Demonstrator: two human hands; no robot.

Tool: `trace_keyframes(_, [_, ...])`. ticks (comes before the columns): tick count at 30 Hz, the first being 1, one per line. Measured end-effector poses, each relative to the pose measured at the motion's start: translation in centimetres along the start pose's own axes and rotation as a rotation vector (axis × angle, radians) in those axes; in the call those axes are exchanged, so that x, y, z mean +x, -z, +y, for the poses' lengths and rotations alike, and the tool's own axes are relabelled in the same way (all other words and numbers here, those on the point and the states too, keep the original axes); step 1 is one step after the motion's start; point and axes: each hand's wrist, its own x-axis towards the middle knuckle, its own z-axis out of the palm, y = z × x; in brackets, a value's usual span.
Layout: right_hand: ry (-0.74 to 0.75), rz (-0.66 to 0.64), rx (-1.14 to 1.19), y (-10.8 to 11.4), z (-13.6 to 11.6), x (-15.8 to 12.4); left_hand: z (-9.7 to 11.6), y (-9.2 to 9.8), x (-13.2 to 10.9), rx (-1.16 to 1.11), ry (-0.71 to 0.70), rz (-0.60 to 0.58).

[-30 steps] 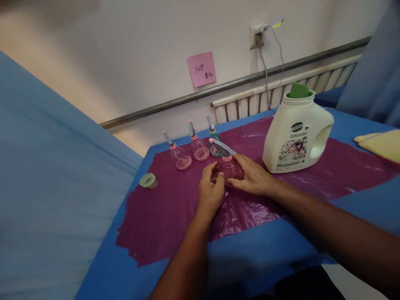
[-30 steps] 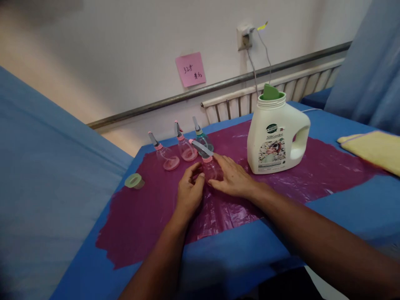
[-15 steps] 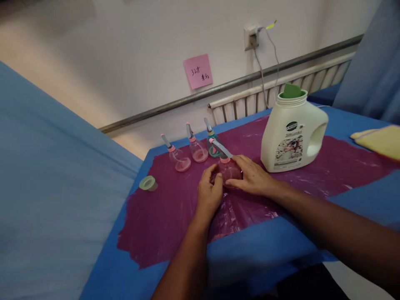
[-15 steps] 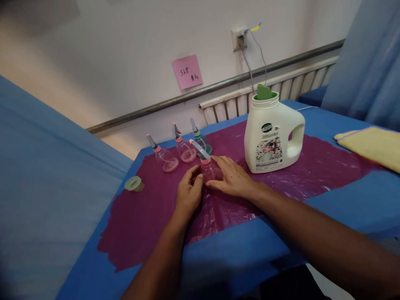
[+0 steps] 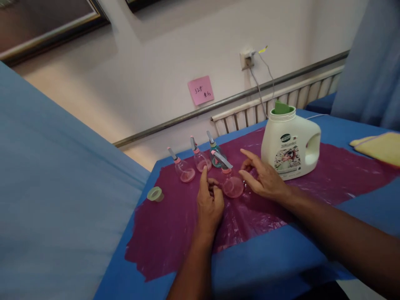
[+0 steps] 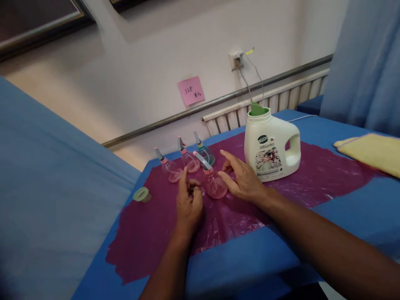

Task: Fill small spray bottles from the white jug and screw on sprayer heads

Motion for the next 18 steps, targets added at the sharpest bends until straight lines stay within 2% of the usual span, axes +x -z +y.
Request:
trace_keyframes(3, [0.068, 0.026, -0.059, 0.0, -0.9, -0.2, 0.8, 0.3, -0.5, 0.021, -0.069, -0.035])
trace_keyframes(10, [0.320, -0.076, -0.129, -1.6, -1.9, -1.2, 1.1, 0.8, -1.4, 0.289, -0.248, -0.154])
trace_keyframes(18, [0.311, -0.122, -0.107, -2.3, -2.4, -1.9, 1.0, 0.5, -2.1, 0.349, -0.266, -0.228])
